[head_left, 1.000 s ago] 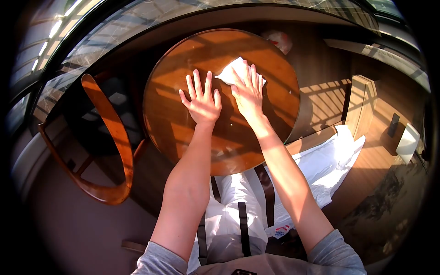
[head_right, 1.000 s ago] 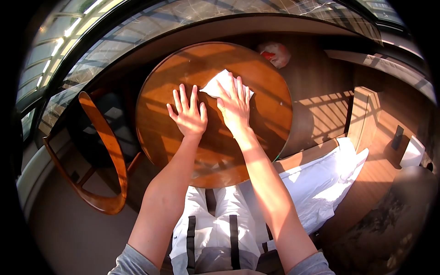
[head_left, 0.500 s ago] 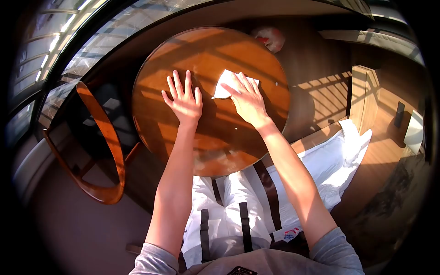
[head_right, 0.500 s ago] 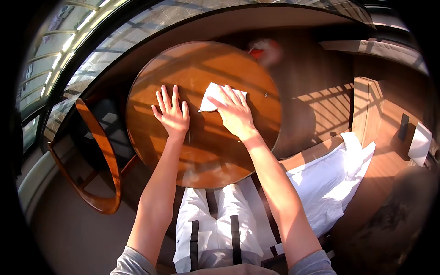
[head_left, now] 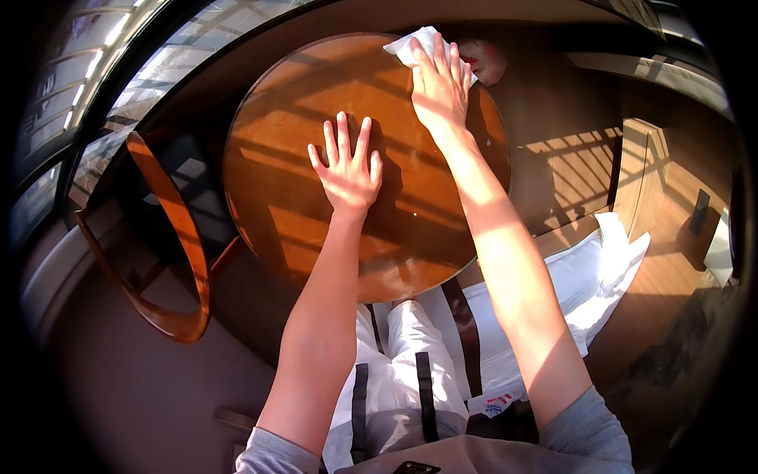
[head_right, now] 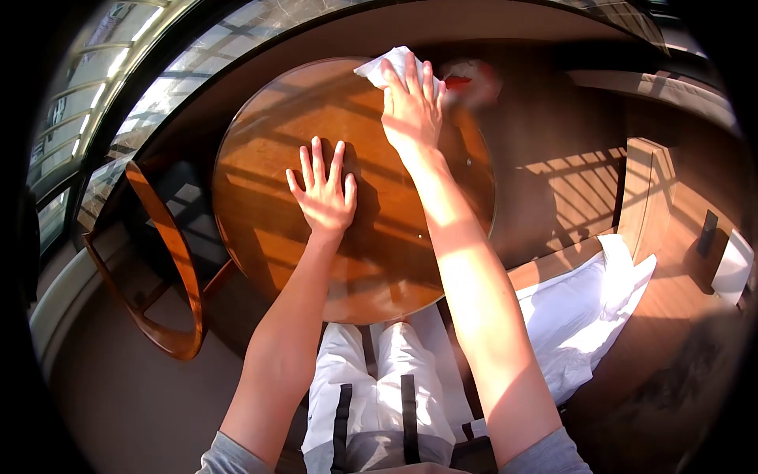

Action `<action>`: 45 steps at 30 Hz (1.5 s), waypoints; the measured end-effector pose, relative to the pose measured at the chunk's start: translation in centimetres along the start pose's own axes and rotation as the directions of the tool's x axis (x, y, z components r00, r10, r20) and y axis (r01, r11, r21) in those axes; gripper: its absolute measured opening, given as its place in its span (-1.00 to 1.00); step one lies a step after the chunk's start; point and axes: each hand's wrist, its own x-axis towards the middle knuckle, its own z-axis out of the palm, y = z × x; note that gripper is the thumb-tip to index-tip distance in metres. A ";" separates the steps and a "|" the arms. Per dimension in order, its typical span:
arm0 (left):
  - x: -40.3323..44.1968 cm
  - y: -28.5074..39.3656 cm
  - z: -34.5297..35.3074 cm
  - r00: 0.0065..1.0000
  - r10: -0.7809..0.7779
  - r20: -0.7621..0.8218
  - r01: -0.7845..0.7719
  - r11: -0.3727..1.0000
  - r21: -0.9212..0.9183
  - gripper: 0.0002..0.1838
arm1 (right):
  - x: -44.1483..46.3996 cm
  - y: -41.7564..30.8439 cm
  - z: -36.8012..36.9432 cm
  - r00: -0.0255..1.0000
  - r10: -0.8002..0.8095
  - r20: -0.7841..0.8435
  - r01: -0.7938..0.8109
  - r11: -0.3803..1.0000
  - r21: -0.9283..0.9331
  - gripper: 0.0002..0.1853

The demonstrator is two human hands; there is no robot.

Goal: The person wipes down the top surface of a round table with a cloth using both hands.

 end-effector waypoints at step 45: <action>-0.3 -0.1 0.3 0.997 -0.019 0.071 0.018 1.000 0.015 -0.37 | -12.5 -1.3 -3.7 0.924 -0.215 0.315 0.170 0.972 0.164 -0.46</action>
